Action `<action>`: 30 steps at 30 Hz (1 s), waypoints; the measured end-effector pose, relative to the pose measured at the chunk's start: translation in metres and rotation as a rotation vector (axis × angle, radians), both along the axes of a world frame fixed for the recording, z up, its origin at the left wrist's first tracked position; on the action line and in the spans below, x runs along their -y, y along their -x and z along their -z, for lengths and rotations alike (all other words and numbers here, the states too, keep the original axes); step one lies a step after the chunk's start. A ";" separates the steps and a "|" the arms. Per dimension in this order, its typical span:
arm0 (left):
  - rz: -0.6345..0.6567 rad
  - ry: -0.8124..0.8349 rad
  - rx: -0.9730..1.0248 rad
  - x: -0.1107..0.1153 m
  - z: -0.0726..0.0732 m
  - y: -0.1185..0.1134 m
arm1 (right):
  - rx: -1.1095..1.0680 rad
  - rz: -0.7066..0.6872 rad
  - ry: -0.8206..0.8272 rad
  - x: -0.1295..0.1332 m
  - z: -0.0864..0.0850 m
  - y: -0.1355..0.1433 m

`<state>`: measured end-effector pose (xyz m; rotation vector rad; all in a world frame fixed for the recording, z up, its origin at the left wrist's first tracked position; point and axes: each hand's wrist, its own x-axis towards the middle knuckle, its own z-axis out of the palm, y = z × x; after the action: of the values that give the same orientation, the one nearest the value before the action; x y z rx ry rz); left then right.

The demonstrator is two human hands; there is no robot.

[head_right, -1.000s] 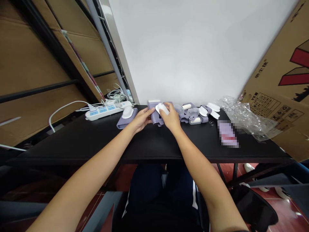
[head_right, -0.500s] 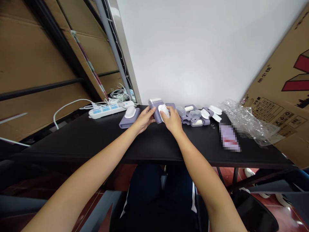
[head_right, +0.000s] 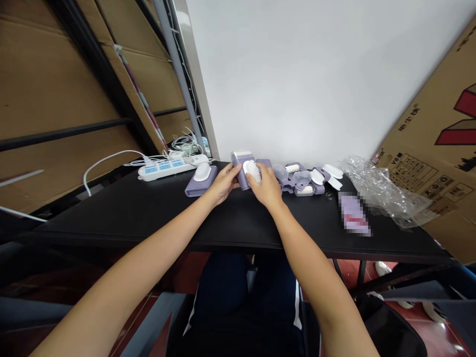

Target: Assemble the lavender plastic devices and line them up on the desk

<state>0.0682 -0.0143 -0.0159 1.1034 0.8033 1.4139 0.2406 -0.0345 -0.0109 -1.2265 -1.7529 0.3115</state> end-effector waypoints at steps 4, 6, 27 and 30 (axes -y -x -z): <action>-0.178 0.027 0.068 -0.008 0.001 0.003 | 0.104 -0.233 0.035 0.004 -0.001 0.003; -0.241 0.018 0.098 -0.012 0.001 0.003 | 0.158 -0.316 0.027 0.005 -0.001 0.003; -0.142 -0.069 -0.012 -0.013 0.008 0.002 | 0.119 -0.309 0.063 0.008 0.002 0.007; -0.125 -0.063 -0.005 -0.013 0.007 0.002 | 0.115 -0.283 0.061 0.010 -0.001 0.008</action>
<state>0.0667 -0.0016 -0.0227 1.1214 0.8488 1.5508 0.2327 -0.0441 -0.0100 -1.0551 -2.0335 0.4700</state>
